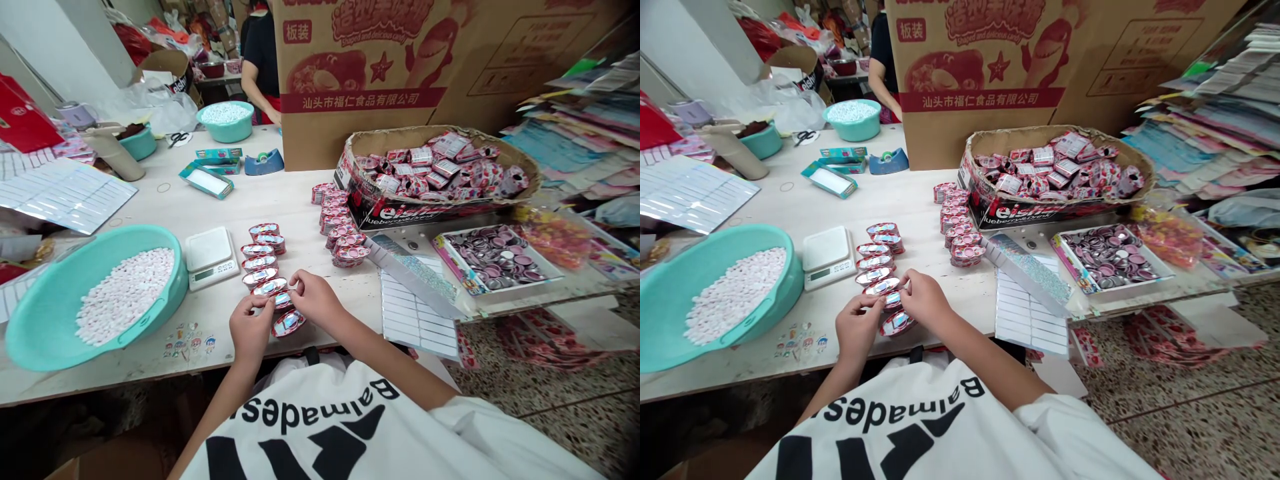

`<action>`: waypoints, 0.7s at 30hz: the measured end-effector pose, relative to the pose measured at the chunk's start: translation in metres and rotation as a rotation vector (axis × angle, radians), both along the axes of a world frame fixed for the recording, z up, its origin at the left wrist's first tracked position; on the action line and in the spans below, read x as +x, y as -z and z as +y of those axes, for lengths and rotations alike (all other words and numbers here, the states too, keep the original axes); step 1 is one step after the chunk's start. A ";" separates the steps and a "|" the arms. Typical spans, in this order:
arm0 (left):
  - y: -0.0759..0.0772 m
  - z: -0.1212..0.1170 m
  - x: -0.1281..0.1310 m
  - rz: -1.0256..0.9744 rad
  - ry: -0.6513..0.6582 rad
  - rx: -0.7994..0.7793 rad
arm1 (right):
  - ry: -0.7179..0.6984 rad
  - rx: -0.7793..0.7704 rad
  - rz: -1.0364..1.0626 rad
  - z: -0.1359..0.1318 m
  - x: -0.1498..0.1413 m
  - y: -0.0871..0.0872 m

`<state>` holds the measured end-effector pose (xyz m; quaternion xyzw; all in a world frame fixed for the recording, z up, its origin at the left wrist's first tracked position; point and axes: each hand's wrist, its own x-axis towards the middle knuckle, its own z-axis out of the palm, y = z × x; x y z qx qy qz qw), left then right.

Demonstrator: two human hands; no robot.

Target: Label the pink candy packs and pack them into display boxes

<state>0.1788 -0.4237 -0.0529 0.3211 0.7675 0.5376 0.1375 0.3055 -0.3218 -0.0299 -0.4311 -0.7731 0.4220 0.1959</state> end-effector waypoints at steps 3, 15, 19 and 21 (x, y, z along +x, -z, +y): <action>0.002 0.001 -0.002 0.033 -0.014 0.005 | -0.021 0.033 -0.008 0.001 0.000 -0.001; -0.001 -0.002 -0.010 -0.093 -0.078 -0.074 | -0.005 0.171 -0.083 0.003 0.006 -0.004; -0.005 0.000 -0.013 0.287 0.117 -0.121 | -0.074 0.044 -0.101 0.012 0.007 -0.002; -0.008 0.001 -0.016 0.596 0.319 -0.099 | -0.141 -0.054 -0.093 0.015 0.004 -0.002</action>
